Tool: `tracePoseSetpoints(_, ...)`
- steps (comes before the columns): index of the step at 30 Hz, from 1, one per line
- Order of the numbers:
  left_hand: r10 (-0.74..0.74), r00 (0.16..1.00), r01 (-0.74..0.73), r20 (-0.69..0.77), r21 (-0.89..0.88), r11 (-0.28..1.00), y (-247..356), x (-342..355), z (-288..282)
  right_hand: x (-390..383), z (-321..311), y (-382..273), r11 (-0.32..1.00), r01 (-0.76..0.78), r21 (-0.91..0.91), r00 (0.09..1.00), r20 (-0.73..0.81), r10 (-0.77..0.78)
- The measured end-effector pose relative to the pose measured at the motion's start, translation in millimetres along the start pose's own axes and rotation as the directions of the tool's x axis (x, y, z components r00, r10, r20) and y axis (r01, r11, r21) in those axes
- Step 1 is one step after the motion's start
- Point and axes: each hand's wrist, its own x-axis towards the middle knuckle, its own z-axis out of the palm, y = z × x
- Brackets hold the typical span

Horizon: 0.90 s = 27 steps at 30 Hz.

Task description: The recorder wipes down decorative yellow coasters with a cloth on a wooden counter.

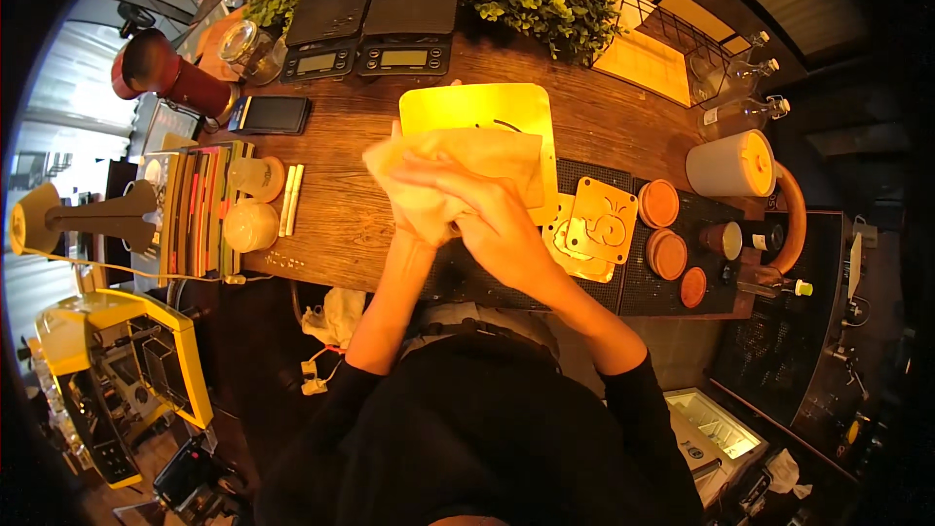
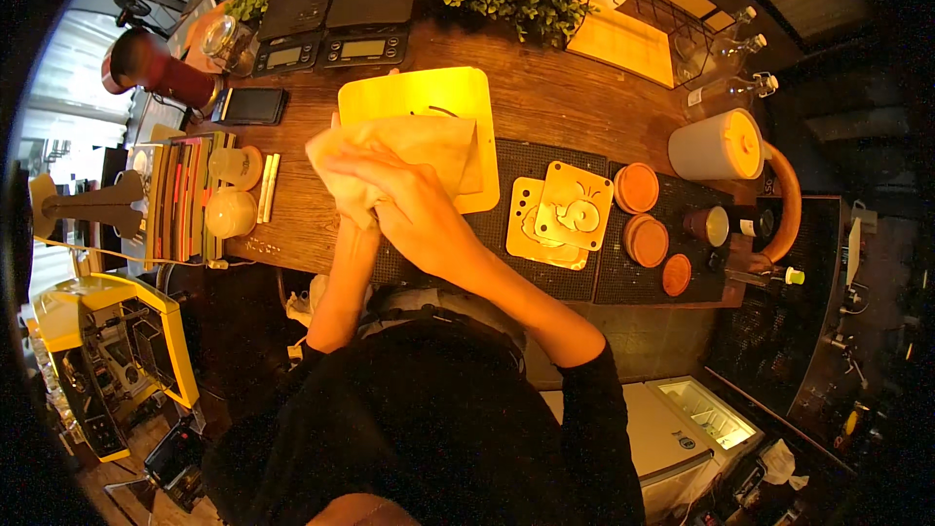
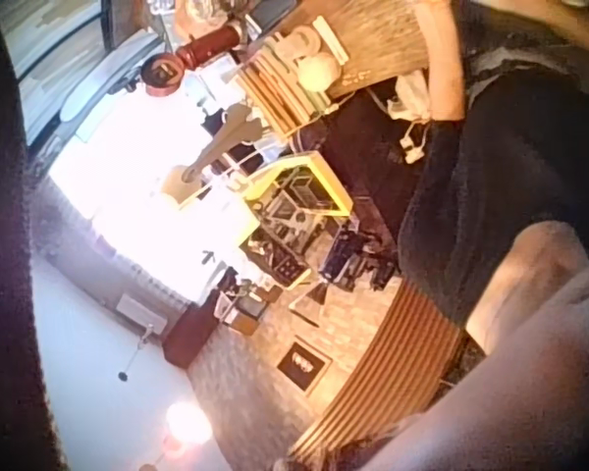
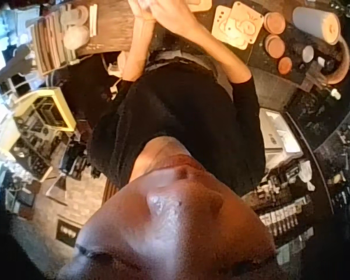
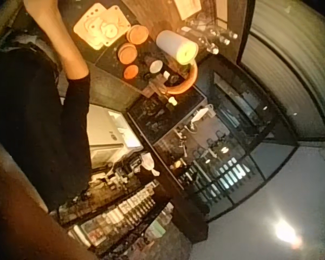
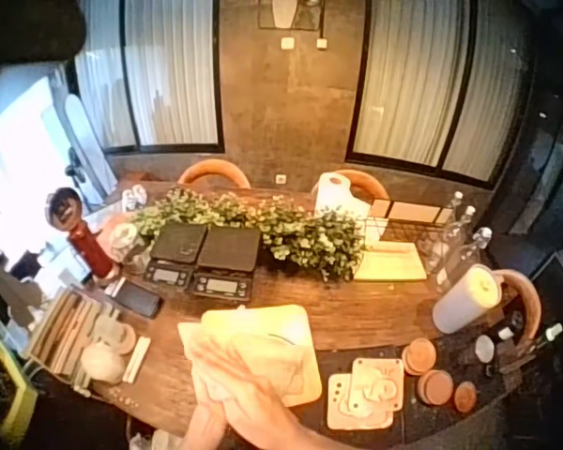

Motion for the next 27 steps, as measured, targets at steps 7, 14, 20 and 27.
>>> tracePoseSetpoints(7,-0.064,0.987,0.044,-0.145,-0.138,0.989,19,26,99,-35,-21,-16,0.996,-0.077,-0.053,0.974,0.21,0.087)
tracePoseSetpoints(14,-0.018,0.999,0.034,0.051,-0.341,0.939,33,23,58,-78,-88,4,0.738,-0.228,0.636,0.963,0.037,0.265)
tracePoseSetpoints(20,0.026,0.999,-0.033,-0.042,-0.192,0.981,30,28,69,-116,-111,80,0.237,0.174,0.956,0.721,-0.287,0.631)
tracePoseSetpoints(27,0.054,0.993,-0.054,-0.108,-0.003,0.999,7,28,78,-53,-22,53,0.156,0.104,0.982,0.84,-0.171,0.515)
